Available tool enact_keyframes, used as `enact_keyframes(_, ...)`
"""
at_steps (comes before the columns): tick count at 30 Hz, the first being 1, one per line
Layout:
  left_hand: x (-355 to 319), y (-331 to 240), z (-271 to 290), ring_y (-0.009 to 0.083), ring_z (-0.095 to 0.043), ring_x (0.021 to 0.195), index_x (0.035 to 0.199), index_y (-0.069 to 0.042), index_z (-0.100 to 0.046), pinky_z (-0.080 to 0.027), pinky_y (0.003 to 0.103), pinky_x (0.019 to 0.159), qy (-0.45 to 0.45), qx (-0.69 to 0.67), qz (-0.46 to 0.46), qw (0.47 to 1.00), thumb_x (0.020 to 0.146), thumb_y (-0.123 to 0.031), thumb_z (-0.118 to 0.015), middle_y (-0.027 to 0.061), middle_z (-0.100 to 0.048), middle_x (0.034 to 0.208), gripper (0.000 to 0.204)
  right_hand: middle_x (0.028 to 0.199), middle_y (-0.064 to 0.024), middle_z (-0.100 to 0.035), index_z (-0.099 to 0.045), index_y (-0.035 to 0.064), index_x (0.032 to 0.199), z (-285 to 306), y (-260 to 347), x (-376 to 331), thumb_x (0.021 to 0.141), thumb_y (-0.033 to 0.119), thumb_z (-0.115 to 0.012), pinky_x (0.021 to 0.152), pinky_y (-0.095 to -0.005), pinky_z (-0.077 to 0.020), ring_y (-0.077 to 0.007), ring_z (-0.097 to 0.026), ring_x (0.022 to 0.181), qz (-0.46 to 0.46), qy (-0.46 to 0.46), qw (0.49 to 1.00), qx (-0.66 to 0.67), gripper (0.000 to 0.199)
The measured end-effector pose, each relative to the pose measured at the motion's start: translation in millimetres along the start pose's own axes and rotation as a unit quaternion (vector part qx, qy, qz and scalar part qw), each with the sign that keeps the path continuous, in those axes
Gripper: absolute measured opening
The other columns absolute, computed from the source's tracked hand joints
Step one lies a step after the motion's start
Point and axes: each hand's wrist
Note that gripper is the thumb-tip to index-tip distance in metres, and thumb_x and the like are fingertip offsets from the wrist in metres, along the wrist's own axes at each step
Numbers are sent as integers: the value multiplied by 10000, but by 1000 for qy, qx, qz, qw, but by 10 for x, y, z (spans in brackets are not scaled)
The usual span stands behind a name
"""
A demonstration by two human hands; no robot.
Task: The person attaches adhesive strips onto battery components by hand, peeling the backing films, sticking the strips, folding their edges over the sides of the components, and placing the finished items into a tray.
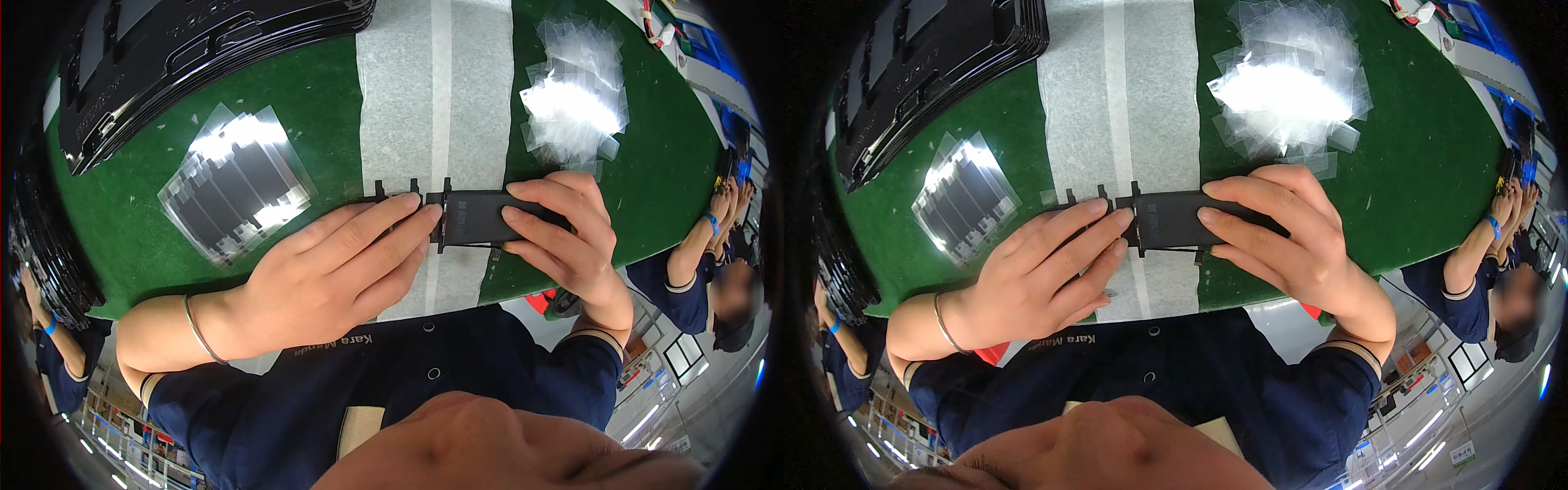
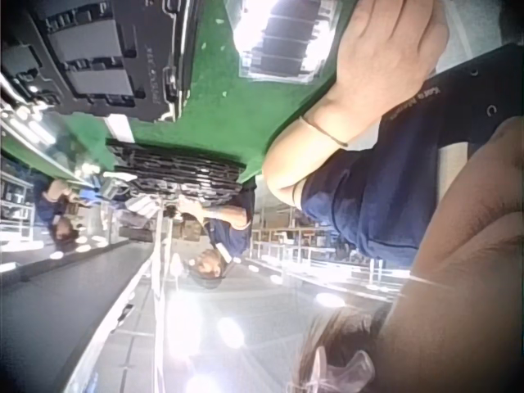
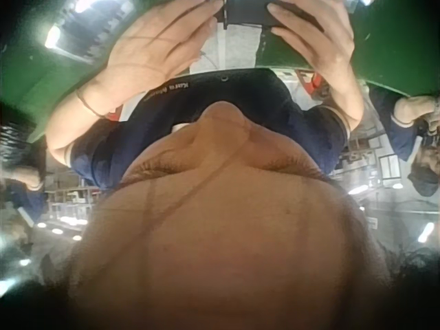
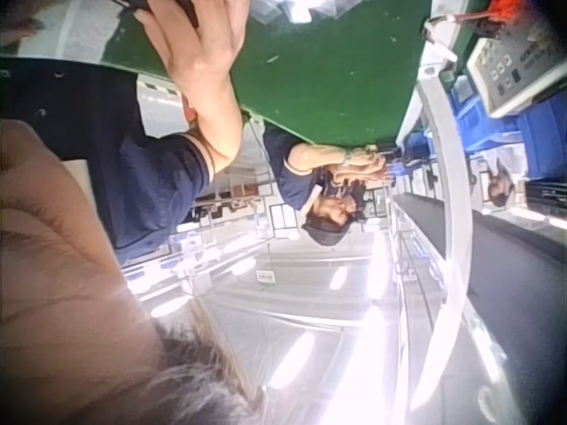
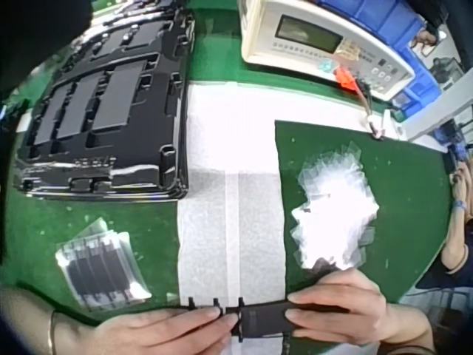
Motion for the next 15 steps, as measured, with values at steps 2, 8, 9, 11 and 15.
enact_keyframes(2, 4, 1, 1, 309, -460, 1118, 996, 25, -573, -468, 361, 823, 1, 5, -3, 1000, 659, -241, -617, 171, -497, 1198, 432, 1004, -119, -602, -673, 16, 916, -4, 3, -5, 571, 116, -729, 688, -319, -461, -246, -520, 848, 1, 0, 1000, 0, 363)
enact_keyframes(8, 3, -18, 11, 309, -458, 1126, 1006, 27, -569, -462, 375, 833, 0, 19, -9, 1000, 655, -243, -618, 173, -493, 1206, 445, 986, -99, -583, -696, 66, 854, -35, 66, 0, 549, 77, -737, 675, -308, -455, -239, -509, 833, 12, -14, 999, -38, 308)
enact_keyframes(9, -1, -26, 12, 309, -458, 1126, 1006, 27, -569, -462, 375, 833, -2, 23, -10, 1000, 655, -243, -618, 173, -493, 1206, 445, 978, -95, -579, -700, 72, 831, -32, 81, 8, 541, 67, -737, 671, -309, -455, -242, -507, 834, 7, -15, 999, -44, 293)
enact_keyframes(11, -10, -44, 15, 321, -479, 1099, 1015, 26, -566, -458, 383, 837, -10, 16, -5, 1000, 660, -214, -618, 175, -491, 1210, 431, 981, -76, -551, -688, 75, 877, -30, 96, 18, 537, 48, -734, 674, -315, -443, -244, -493, 843, 15, -25, 999, -40, 344)
enact_keyframes(15, -69, -279, 52, 297, -558, 946, 992, 8, -580, -471, 365, 757, -169, 192, -44, 966, 682, -147, -640, 172, -557, 1067, 352, 972, -53, -483, -615, 85, 1041, 25, 196, 17, 548, 64, -737, 699, -323, -409, -231, -459, 843, -91, -12, 995, -34, 508)
Point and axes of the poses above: each hand's wrist, its own x-axis towards the middle knuckle, its own z-axis out of the back of the hand, y = z × x
